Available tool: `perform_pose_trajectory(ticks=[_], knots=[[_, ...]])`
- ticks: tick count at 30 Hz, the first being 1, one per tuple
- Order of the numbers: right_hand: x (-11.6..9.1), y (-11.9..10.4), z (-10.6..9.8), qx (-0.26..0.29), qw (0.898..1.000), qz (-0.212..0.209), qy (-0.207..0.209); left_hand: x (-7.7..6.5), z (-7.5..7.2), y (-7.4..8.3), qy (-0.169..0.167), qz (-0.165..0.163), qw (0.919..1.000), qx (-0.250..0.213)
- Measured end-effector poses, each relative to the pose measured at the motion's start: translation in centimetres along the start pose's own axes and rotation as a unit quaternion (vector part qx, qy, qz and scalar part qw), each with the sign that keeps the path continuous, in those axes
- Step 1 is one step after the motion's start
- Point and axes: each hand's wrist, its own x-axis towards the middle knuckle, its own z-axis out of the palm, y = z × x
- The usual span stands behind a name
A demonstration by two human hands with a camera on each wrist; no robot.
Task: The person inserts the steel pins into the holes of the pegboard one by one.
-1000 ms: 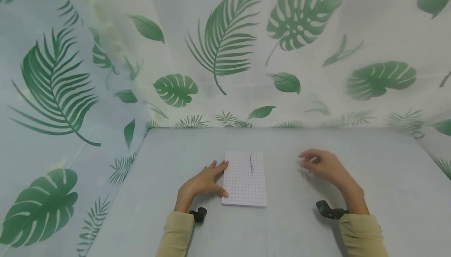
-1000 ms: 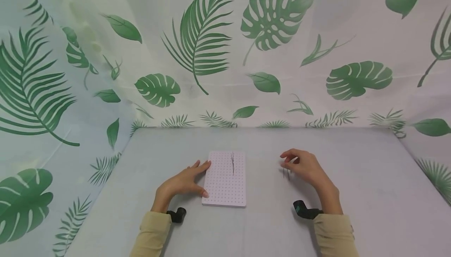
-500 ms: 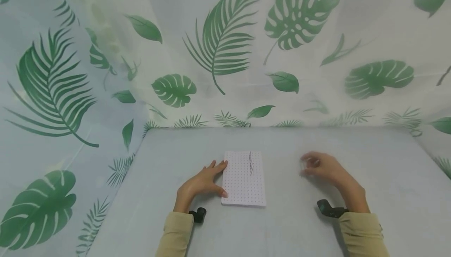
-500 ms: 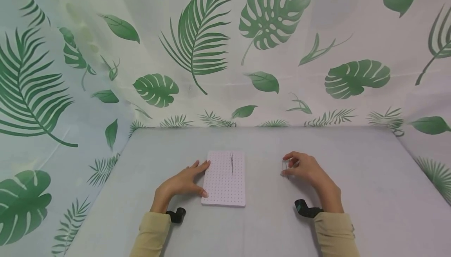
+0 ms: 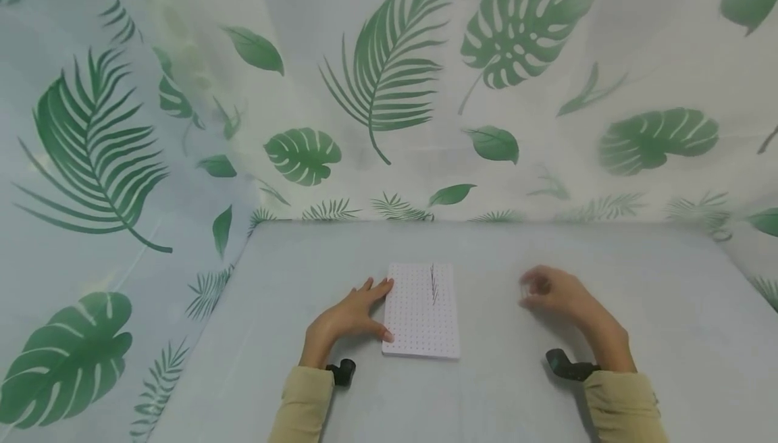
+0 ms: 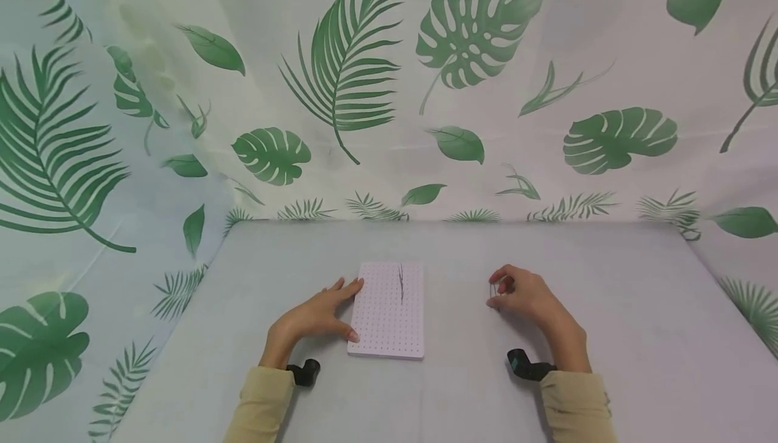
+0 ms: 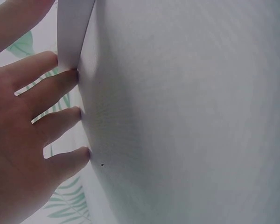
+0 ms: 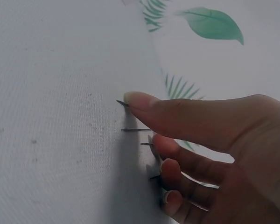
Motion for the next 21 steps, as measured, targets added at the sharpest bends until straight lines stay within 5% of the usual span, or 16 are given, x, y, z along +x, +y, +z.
perform_pose_trajectory(ticks=[21], knots=[[0.2,-1.4,0.5,0.038,0.997,-0.023,0.057,-0.2,0.0,0.1,-0.001,-0.008,1.0000,0.002]])
